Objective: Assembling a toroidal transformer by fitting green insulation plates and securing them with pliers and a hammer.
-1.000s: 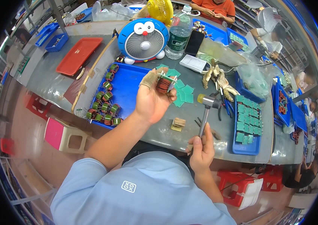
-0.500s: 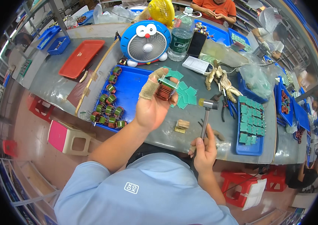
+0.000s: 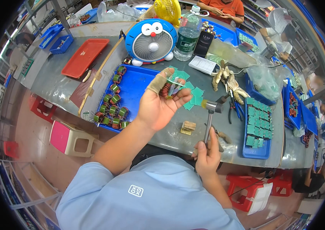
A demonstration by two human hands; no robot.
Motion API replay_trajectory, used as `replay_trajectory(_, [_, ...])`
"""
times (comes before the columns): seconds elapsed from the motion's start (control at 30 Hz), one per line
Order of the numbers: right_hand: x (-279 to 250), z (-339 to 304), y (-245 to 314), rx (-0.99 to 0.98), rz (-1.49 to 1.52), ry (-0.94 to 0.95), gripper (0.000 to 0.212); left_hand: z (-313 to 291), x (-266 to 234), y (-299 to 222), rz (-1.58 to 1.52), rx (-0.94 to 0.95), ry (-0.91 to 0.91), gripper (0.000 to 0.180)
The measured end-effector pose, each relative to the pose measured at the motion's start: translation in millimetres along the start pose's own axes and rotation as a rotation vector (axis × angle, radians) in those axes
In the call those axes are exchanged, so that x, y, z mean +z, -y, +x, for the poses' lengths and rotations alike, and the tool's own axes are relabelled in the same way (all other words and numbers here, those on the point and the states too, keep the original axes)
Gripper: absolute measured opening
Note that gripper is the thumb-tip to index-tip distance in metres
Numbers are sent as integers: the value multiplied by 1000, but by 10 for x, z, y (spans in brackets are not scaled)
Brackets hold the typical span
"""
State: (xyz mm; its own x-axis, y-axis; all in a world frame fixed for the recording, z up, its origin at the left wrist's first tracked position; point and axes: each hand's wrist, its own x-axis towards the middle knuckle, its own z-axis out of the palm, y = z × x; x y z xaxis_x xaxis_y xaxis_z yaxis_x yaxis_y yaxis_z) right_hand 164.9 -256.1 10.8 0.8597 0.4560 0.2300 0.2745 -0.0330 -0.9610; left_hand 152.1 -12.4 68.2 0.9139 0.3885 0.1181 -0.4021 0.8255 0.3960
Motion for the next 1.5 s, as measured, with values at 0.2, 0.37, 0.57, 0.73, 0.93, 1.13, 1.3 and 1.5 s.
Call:
replay_trajectory(0.2, [104,273,75,-700,-293,26,58,-3,143,-12,-202,-139,-37,37])
replay_trajectory(0.37, [79,487,169,-867,-427,56,57,-39,313,-28,-194,-122,-66,38])
replay_trajectory(0.57, [21,435,391,-960,-472,1,52,-97,350,-16,-224,-180,-39,40])
replay_trajectory(0.73, [-37,424,131,-755,-359,53,57,-94,338,-1,-179,-147,-30,38])
replay_trajectory(0.93, [-78,165,-71,-244,-6,-46,55,-67,204,24,-18,-60,0,30])
replay_trajectory(1.13, [-86,21,-90,-41,160,-23,60,-107,215,60,386,8,-131,58])
replay_trajectory(1.3, [-148,1,-86,-89,142,10,61,-160,234,38,701,108,-127,68])
replay_trajectory(1.5, [-78,50,-51,-144,123,-41,58,-172,234,38,1048,300,-49,72])
